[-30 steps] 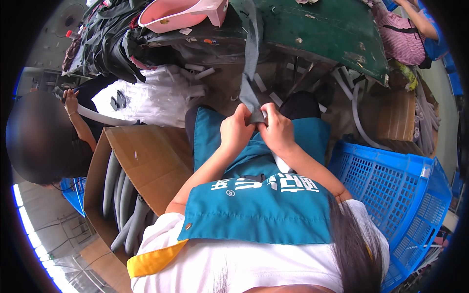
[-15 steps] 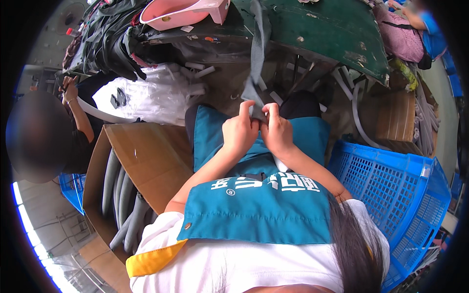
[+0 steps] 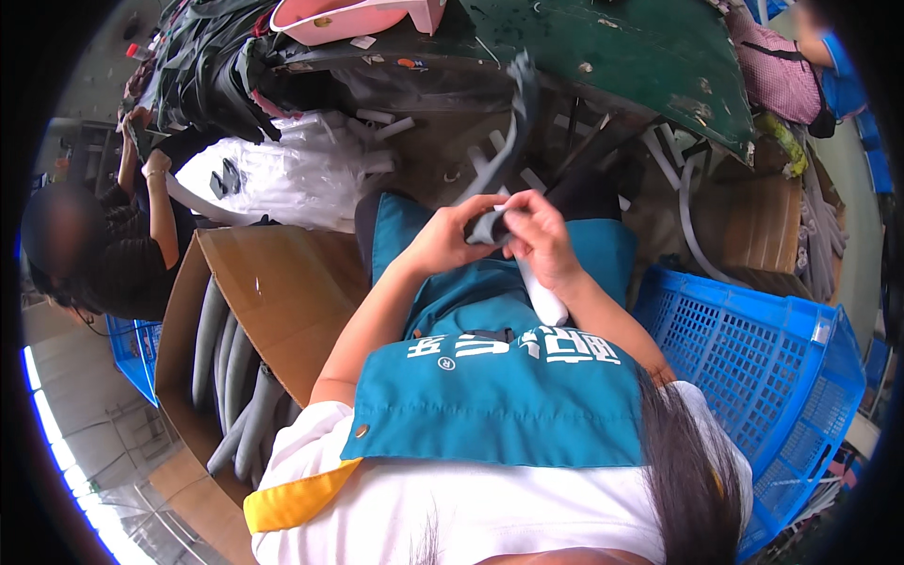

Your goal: The person slides gray foam sleeves onto white cylindrical cores, trims the foam with scissors, and places the finished rollers into a cardboard box. The person repeats this process for multiple units.

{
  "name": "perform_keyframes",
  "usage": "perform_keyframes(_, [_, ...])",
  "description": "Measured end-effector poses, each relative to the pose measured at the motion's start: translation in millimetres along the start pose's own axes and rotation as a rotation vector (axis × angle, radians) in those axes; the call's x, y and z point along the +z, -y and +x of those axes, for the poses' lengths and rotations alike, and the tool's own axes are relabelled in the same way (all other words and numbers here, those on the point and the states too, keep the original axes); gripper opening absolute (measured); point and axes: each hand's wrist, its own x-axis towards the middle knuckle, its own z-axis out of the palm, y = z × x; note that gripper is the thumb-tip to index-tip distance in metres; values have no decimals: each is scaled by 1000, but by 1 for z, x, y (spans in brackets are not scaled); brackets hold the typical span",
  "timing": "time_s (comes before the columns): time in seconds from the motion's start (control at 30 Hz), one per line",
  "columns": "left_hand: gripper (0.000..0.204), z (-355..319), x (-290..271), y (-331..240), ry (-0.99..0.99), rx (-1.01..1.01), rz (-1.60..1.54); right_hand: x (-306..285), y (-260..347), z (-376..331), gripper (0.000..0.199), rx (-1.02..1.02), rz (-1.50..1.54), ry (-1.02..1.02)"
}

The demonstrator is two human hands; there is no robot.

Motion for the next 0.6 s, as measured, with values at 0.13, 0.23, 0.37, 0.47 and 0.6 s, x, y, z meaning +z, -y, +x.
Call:
perform_keyframes(0.13, [35, -5, -2, 24, -97, 23, -200, -54, -11, -1, 13, -320, -263, -493])
perform_keyframes(0.23, [38, -5, -3, 32, -65, 177, -220, -81, -14, -43, 19, -175, -881, -185])
perform_keyframes(0.37, [49, 1, -11, 7, -95, 124, -190, -77, 2, -80, 49, -308, -1272, 206])
perform_keyframes(0.47, [52, 6, -17, -12, -162, 184, -135, -81, 16, -67, 58, -314, -1353, 300])
perform_keyframes(0.6, [39, 6, -42, -20, -233, 241, 45, -54, 62, -27, 58, -594, -586, 250])
